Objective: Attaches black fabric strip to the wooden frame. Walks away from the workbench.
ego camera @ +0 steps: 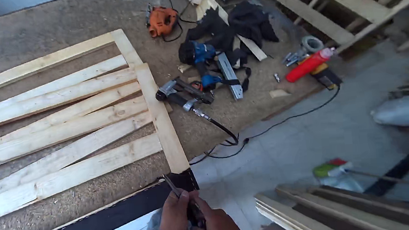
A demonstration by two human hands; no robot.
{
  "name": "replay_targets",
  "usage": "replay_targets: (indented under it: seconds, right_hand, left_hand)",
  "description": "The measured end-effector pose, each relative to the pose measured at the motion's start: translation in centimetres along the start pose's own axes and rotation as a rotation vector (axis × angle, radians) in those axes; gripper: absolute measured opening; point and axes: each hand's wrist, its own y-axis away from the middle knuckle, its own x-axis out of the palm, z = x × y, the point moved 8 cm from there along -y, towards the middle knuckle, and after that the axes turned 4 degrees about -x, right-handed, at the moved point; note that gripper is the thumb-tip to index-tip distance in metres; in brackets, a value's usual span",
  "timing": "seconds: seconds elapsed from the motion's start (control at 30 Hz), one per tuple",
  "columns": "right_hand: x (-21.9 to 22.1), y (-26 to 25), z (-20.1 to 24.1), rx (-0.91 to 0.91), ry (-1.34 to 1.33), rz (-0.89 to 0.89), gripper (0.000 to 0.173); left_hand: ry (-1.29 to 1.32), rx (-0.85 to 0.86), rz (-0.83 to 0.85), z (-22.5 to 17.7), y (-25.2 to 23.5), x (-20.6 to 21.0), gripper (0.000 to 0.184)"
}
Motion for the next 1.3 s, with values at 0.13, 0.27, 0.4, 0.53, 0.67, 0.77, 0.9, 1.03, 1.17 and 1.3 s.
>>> replay_targets:
  seconds: [0.13,0.27,0.4,0.53,0.67,0.77,0.9,1.03,1.17,1.3]
  right_hand:
    - [0.9,1.3,-3.2,0.076,0.055,-0.008,0.072]
    - [0.3,3.4,-7.6,0.042,0.036,-0.242,0.057]
    - [0.7,4.7,-12.2,0.174,0.200,-0.373,0.067]
    - [2.2,3.7,-12.9,0.205,0.332,-0.380,0.063]
    - [3.0,2.9,-12.1,0.197,0.414,-0.421,0.060]
    - [3.3,3.6,-12.2,0.195,0.423,-0.526,0.060]
    - [3.6,3.6,-11.4,0.192,0.423,-0.586,0.063]
    - [3.2,1.3,-9.1,0.234,0.383,-0.538,0.062]
    - [3.5,-0.2,-8.2,0.264,0.408,-0.476,0.064]
    - [3.8,0.2,-7.2,0.158,0.506,-0.596,0.057]
  left_hand:
    - [-0.202,-0.044,0.100,1.8,1.1,3.5,0.030]
    - [-0.646,0.166,0.059,-0.8,1.7,2.2,0.067]
    - [-1.330,0.528,-0.213,-2.0,-1.5,-2.8,0.090]
    - [-1.658,0.283,0.054,0.4,-6.6,-3.0,0.064]
    - [-1.631,0.336,0.208,-0.4,-8.3,-0.6,0.025]
    - [-1.592,0.352,0.238,-2.6,-8.8,1.2,0.024]
    - [-1.652,0.414,0.335,-3.6,-9.2,3.1,0.024]
    - [-1.757,0.458,0.438,-3.9,-9.6,4.7,0.024]
    - [-1.829,0.510,0.514,-4.1,-9.7,5.7,0.021]
    - [-1.888,0.519,0.565,-4.0,-10.0,6.4,0.023]
